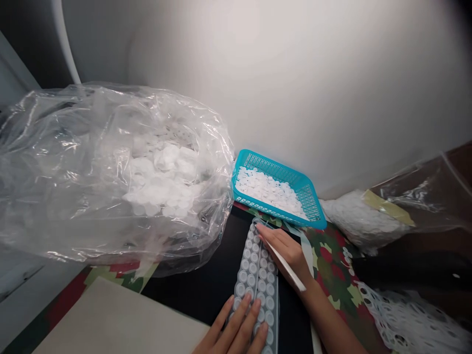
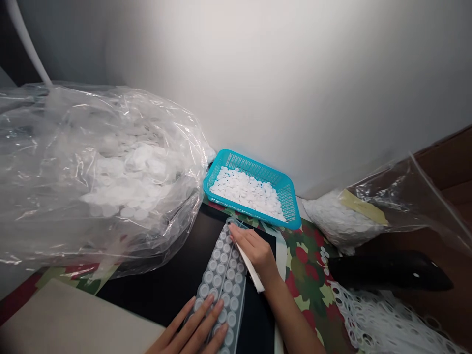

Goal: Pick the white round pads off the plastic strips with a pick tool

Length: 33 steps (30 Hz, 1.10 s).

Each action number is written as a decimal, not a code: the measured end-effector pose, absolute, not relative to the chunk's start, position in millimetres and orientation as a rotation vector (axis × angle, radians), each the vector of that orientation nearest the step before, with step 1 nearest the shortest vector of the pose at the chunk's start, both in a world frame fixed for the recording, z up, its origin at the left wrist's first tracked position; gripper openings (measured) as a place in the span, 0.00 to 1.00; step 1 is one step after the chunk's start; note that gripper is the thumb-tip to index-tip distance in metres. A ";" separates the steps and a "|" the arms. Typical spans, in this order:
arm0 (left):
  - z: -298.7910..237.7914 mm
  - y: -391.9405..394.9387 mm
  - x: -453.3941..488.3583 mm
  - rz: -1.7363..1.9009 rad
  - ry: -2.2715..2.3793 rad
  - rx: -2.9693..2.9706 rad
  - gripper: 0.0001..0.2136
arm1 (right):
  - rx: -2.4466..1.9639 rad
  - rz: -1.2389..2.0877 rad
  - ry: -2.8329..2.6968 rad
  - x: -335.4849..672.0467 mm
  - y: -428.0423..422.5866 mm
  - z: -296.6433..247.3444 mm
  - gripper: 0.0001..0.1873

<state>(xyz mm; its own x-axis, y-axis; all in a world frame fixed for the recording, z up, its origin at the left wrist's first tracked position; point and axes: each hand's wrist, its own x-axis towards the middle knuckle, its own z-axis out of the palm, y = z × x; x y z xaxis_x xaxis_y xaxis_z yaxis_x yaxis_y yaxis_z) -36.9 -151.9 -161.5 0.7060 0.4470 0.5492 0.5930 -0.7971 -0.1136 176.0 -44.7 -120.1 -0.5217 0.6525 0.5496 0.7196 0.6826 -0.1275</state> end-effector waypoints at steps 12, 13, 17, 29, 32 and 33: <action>-112.2 -137.5 -41.3 -0.462 -0.715 -2.792 0.27 | -1.013 0.004 -2.234 174.0 -50.7 -119.4 0.17; -107.7 -134.3 -38.0 -0.419 -0.773 -2.798 0.29 | -1.021 0.020 -2.225 174.7 -50.9 -119.8 0.17; -103.2 -110.6 -13.5 -0.218 -0.916 -2.730 0.32 | -1.008 0.041 -2.225 178.1 -48.5 -123.6 0.16; -112.1 -81.1 17.0 -0.222 -1.027 -2.614 0.33 | -0.973 0.069 -2.253 181.6 -48.5 -126.1 0.17; -105.4 -67.0 -1.6 -0.282 -0.901 -2.735 0.32 | -0.967 0.024 -2.294 182.6 -46.8 -124.3 0.18; -104.0 -62.0 -7.6 -0.297 -0.867 -2.772 0.32 | -0.956 0.000 -2.321 182.6 -46.0 -123.4 0.18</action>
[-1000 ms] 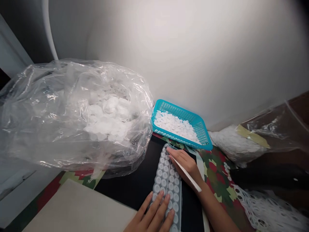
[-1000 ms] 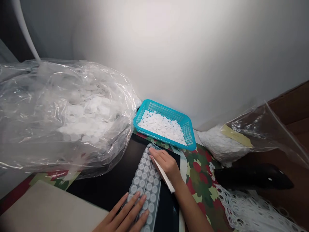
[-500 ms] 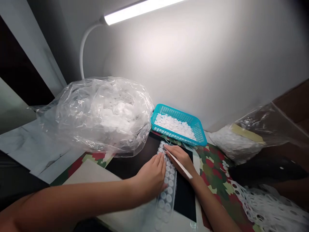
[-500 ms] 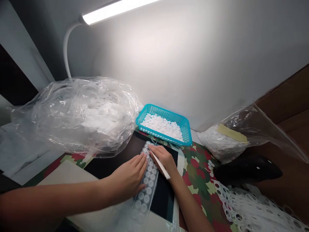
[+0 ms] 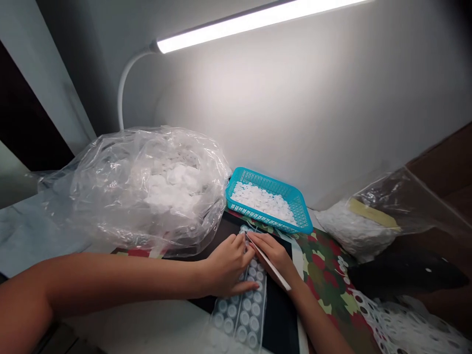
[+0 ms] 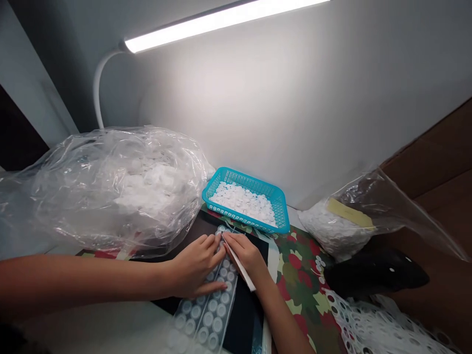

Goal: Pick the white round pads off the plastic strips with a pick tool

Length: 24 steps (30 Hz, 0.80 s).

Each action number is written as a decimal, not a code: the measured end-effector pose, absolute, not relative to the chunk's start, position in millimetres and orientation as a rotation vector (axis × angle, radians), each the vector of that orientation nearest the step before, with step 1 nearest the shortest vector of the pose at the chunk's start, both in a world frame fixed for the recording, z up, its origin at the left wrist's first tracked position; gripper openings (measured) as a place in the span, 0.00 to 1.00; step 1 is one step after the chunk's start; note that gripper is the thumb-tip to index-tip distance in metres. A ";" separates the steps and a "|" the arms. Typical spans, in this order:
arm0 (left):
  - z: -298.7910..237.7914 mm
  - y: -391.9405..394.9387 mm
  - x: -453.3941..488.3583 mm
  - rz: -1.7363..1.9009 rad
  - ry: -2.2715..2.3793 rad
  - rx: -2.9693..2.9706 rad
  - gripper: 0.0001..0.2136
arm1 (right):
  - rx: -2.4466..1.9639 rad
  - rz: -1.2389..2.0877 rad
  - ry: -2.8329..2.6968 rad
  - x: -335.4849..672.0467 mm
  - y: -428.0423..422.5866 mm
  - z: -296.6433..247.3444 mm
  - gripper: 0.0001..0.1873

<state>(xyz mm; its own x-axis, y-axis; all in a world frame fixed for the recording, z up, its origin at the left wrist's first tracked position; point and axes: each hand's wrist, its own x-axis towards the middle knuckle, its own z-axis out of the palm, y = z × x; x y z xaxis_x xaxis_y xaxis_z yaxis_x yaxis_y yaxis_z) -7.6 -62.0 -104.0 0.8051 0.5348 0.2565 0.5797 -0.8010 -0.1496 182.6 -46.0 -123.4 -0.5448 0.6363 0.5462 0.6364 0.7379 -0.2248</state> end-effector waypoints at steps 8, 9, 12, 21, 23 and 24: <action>-108.9 -44.6 -26.0 -0.458 -0.763 -2.967 0.27 | -0.941 -0.119 -2.523 184.5 -38.6 -119.6 0.24; -109.5 -44.7 -25.7 -0.463 -0.768 -2.972 0.26 | -0.957 -0.100 -2.555 185.6 -37.7 -120.7 0.25; -110.5 -44.9 -24.8 -0.459 -0.781 -2.988 0.24 | -1.017 -0.026 -2.591 188.3 -35.3 -124.7 0.25; -112.9 -43.4 -24.0 -0.447 -0.749 -2.986 0.26 | -1.124 0.153 -2.323 180.8 -39.1 -117.4 0.20; -112.5 -43.5 -23.7 -0.445 -0.753 -2.985 0.26 | -1.129 0.159 -2.287 179.1 -41.2 -114.8 0.20; -112.2 -43.6 -23.6 -0.444 -0.756 -2.985 0.26 | -1.134 0.168 -2.265 178.5 -42.1 -114.2 0.20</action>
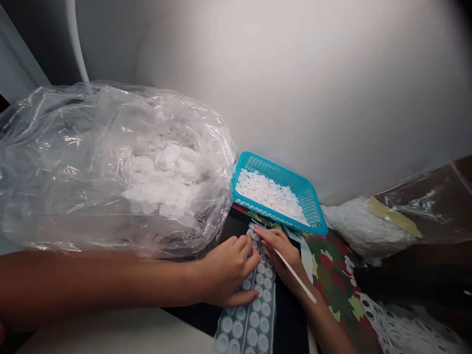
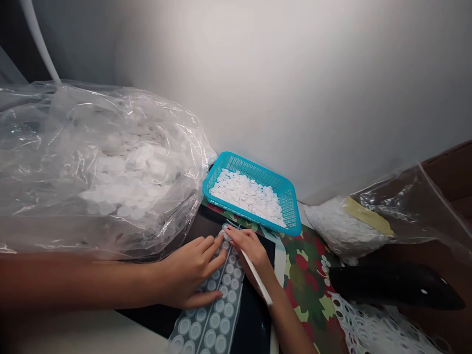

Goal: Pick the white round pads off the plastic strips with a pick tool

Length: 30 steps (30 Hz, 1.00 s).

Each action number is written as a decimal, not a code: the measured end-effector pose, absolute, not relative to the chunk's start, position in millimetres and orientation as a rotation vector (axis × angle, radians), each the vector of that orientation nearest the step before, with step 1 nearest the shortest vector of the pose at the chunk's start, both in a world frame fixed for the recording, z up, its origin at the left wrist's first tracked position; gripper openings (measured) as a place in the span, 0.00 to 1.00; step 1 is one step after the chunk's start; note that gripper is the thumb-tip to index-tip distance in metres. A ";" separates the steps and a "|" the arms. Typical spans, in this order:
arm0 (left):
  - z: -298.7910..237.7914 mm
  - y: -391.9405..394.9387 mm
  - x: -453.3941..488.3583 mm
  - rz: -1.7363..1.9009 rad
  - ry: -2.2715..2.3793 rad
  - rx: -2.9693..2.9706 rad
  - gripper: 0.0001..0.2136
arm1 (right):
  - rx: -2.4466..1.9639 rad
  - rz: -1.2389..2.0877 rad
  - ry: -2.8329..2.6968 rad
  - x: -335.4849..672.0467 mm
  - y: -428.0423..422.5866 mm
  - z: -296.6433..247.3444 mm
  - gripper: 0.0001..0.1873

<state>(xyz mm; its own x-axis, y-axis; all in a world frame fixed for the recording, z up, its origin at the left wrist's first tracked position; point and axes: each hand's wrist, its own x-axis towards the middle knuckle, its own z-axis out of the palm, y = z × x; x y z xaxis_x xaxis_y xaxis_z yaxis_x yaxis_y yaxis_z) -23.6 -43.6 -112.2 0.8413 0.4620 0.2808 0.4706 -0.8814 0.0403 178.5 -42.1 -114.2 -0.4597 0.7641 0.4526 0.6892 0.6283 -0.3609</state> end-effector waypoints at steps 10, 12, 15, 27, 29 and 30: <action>-108.5 -42.3 -23.9 -0.422 -0.728 -2.978 0.25 | -1.206 0.184 -2.138 177.4 -45.4 -117.9 0.19; -107.7 -42.0 -24.2 -0.429 -0.721 -2.986 0.25 | -1.203 0.190 -2.159 177.5 -45.3 -118.3 0.19; -106.9 -41.8 -25.3 -0.451 -0.736 -3.012 0.24 | -1.160 0.159 -2.235 180.4 -44.9 -119.3 0.21; -117.7 -42.8 -25.0 -0.556 -0.797 -2.966 0.32 | -1.059 -0.108 -2.555 188.9 -38.5 -116.8 0.25; -116.9 -42.4 -24.9 -0.551 -0.805 -2.984 0.32 | -1.124 -0.102 -2.587 187.7 -37.6 -115.7 0.24; -116.3 -42.2 -25.0 -0.547 -0.817 -2.990 0.32 | -1.151 -0.088 -2.594 187.4 -37.3 -115.7 0.24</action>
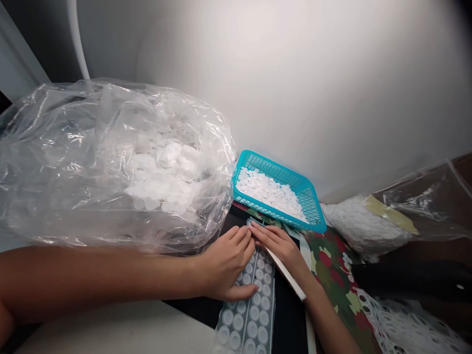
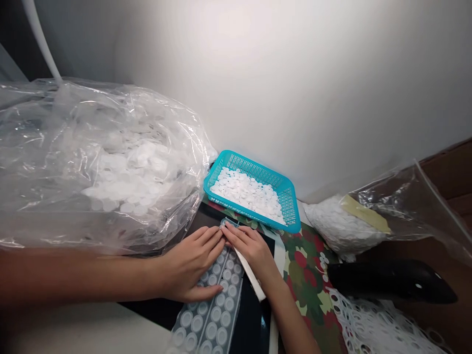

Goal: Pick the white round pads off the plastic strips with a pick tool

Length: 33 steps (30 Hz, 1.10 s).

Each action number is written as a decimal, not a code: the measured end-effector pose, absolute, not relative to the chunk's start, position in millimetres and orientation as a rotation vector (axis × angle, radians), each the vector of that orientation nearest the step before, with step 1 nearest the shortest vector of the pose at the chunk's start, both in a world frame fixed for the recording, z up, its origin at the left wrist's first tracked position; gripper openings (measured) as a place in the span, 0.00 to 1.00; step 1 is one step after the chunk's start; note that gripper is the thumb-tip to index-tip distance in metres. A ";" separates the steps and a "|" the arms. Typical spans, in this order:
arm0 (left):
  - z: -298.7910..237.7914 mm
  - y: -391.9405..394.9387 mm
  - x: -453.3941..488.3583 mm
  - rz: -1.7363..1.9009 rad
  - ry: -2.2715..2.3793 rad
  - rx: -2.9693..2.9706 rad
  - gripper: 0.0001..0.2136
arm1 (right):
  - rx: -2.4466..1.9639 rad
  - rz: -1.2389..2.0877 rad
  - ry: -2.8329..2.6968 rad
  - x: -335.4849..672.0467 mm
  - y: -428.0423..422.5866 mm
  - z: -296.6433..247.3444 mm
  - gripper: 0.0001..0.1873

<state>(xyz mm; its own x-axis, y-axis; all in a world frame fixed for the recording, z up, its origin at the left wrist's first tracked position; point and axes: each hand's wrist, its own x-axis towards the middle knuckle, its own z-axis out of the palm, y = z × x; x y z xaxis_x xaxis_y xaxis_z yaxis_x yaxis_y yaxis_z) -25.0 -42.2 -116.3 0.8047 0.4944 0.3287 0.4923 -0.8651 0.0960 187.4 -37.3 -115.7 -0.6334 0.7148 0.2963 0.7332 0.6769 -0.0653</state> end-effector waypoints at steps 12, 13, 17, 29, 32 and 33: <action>-112.2 -38.5 -25.9 0.506 0.778 2.905 0.29 | -1.205 0.020 -2.215 182.0 -41.7 -124.0 0.20; -112.5 -38.4 -25.7 0.505 0.776 2.903 0.29 | -1.214 0.014 -2.208 181.9 -42.1 -123.9 0.20; -113.6 -38.8 -25.2 0.529 0.783 2.902 0.28 | -1.217 0.009 -2.177 180.3 -42.7 -122.5 0.20; -116.0 -40.9 -27.6 0.560 0.803 2.925 0.31 | -1.306 0.425 -2.005 187.7 -44.7 -115.5 0.16; -116.7 -41.6 -27.7 0.547 0.798 2.933 0.31 | -1.299 0.438 -2.010 187.8 -45.1 -116.1 0.16; -116.9 -41.8 -27.6 0.544 0.795 2.939 0.32 | -1.282 0.438 -2.039 187.6 -44.9 -116.7 0.16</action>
